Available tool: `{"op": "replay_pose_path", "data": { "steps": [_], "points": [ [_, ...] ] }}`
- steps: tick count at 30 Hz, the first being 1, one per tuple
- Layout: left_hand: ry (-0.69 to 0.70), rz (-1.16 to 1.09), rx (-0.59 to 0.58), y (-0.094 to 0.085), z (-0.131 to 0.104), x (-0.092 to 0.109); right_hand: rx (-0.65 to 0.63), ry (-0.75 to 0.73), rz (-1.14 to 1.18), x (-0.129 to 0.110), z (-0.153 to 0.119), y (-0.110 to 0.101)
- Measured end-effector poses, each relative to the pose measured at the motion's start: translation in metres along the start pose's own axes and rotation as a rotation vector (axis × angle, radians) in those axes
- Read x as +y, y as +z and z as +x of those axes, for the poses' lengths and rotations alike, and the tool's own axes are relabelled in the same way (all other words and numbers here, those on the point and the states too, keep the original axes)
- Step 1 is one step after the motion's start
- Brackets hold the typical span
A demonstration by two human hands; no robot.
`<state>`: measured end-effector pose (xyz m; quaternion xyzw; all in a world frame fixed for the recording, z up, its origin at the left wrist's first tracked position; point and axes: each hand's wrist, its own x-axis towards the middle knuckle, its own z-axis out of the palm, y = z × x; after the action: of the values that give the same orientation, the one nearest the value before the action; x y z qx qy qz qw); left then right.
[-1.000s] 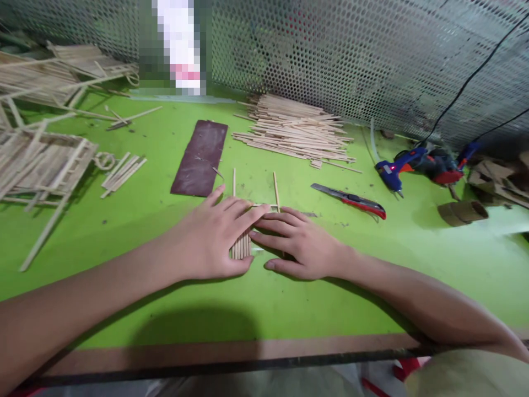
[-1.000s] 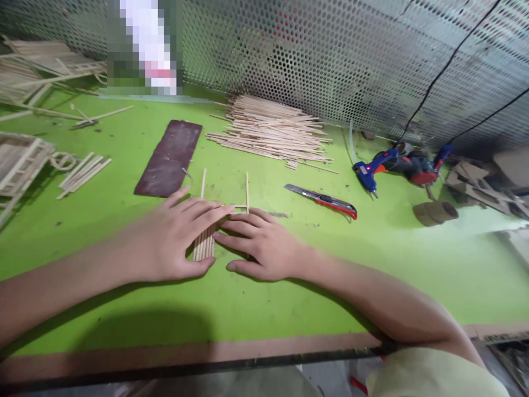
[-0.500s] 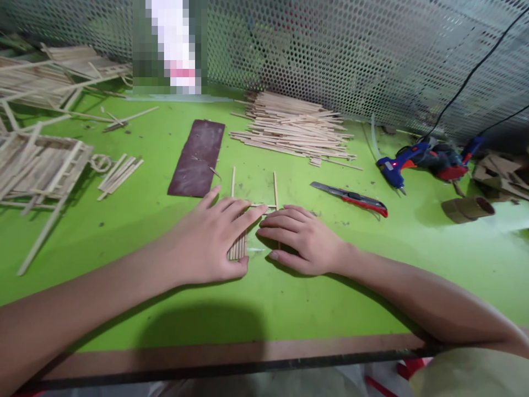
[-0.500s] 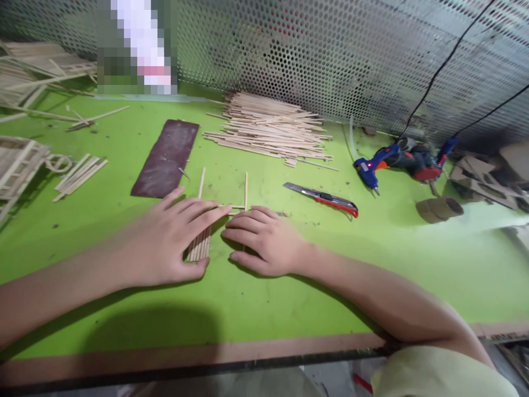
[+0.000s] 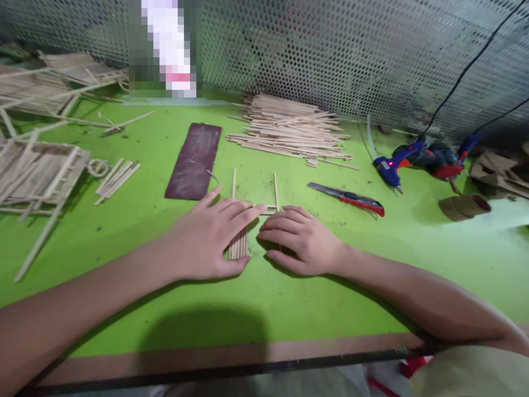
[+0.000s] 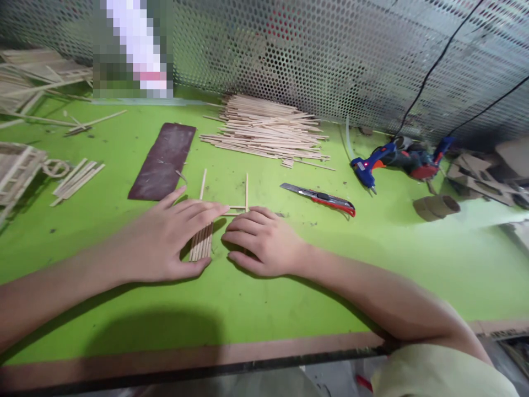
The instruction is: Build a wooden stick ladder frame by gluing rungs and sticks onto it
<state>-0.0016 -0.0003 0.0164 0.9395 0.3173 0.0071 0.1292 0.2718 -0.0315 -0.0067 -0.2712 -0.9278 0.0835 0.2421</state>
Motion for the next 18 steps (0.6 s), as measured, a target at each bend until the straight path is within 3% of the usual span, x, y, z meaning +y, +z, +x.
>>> {"op": "replay_pose_path", "data": {
  "steps": [5,12,18],
  "points": [
    [-0.001,-0.017,-0.009,0.000,0.001,-0.003,0.050,-0.004,-0.037,-0.002,0.001,0.002],
    [-0.006,-0.030,-0.043,0.000,0.002,-0.008,0.008,0.048,-0.017,-0.011,0.002,0.002],
    [-0.019,-0.111,0.025,0.005,0.006,0.001,-0.173,0.395,0.006,-0.027,0.020,-0.006]
  ]
}}
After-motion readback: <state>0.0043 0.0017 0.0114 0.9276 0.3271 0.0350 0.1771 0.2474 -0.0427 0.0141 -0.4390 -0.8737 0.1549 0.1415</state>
